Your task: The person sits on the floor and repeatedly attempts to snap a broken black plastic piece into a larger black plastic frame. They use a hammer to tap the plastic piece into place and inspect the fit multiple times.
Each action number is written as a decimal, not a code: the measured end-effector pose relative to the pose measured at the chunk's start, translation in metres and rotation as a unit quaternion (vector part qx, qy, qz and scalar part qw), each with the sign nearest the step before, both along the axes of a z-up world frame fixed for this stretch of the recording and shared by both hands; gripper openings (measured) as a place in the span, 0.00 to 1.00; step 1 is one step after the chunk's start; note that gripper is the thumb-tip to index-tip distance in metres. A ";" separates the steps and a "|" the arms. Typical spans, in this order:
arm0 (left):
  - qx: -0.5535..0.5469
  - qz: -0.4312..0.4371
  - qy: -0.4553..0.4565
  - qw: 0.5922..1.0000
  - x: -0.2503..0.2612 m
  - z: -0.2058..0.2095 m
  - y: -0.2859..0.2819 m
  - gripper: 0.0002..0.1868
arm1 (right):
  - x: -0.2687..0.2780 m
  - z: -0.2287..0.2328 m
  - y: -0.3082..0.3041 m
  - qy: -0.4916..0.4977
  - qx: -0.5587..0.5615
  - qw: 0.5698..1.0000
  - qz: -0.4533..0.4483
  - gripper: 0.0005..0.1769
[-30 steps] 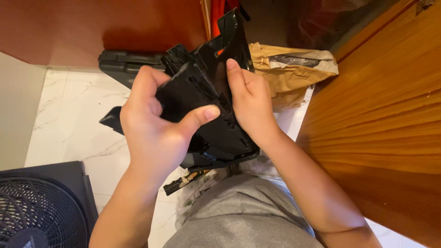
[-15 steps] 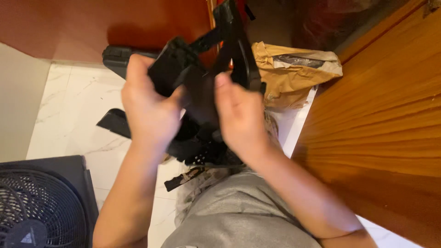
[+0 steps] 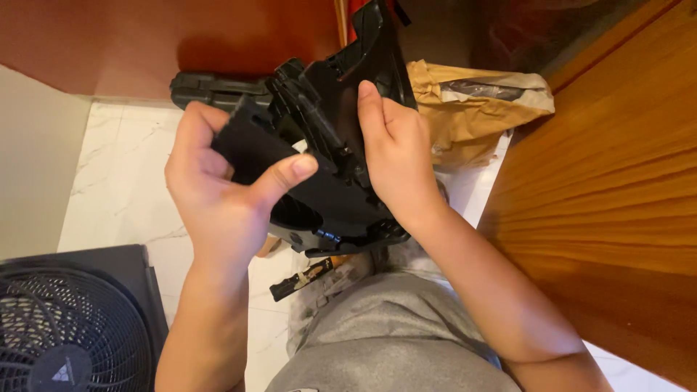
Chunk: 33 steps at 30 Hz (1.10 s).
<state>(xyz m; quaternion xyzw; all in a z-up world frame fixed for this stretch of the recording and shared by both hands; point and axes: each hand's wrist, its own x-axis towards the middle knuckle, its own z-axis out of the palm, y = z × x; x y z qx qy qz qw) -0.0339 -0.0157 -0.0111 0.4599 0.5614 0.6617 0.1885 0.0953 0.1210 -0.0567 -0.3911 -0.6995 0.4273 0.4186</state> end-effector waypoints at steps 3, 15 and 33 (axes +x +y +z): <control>0.014 -0.014 0.004 1.000 0.006 -0.001 -0.002 0.26 | 0.002 0.000 0.000 -0.004 0.007 1.000 -0.007 0.31; -0.087 0.009 0.283 0.955 0.016 0.021 0.011 0.33 | 0.010 -0.019 0.015 0.026 -0.020 0.999 -0.010 0.32; -0.044 0.213 0.434 0.874 0.010 0.014 0.001 0.46 | -0.002 -0.018 0.031 0.183 -0.153 0.970 0.042 0.26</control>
